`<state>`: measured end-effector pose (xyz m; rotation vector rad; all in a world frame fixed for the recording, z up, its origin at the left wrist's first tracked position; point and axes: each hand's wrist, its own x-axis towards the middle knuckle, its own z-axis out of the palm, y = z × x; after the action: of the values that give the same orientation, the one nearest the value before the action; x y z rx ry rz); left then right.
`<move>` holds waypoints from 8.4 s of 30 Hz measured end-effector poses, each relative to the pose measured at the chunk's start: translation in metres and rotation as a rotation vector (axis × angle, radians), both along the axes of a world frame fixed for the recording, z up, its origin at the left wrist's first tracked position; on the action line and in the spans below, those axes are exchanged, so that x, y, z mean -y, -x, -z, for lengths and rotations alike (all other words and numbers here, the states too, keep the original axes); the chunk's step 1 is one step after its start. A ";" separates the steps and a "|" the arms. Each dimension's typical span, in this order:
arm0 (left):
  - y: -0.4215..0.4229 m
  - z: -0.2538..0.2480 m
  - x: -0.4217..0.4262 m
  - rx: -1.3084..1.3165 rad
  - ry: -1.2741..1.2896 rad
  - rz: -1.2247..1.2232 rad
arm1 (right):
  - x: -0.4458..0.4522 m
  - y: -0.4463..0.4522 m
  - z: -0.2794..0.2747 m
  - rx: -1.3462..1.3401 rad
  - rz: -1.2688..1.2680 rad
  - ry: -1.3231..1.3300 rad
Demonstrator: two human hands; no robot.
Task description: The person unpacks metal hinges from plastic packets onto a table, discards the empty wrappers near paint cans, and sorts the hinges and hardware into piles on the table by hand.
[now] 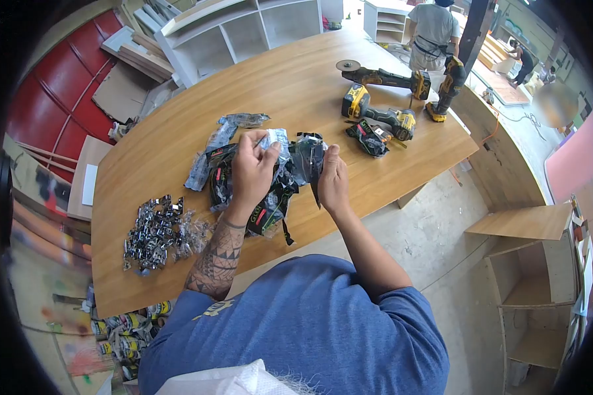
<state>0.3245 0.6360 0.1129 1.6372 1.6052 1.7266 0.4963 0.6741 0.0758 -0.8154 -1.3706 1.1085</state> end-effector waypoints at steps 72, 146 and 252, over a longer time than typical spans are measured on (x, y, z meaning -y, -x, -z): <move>0.236 0.023 0.237 -0.133 0.174 -1.103 | -0.118 -0.088 0.079 0.468 0.436 -0.259; 0.013 0.013 0.075 0.307 0.228 0.163 | 0.037 0.037 0.004 -0.450 -0.498 0.420; 0.127 -0.010 0.168 -0.417 0.019 -0.084 | 0.020 0.156 -0.001 0.299 -0.906 0.319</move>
<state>0.1978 0.4681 0.1232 2.0492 1.8827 1.4664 0.3399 0.6537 0.0771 -0.5865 -1.9200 1.9988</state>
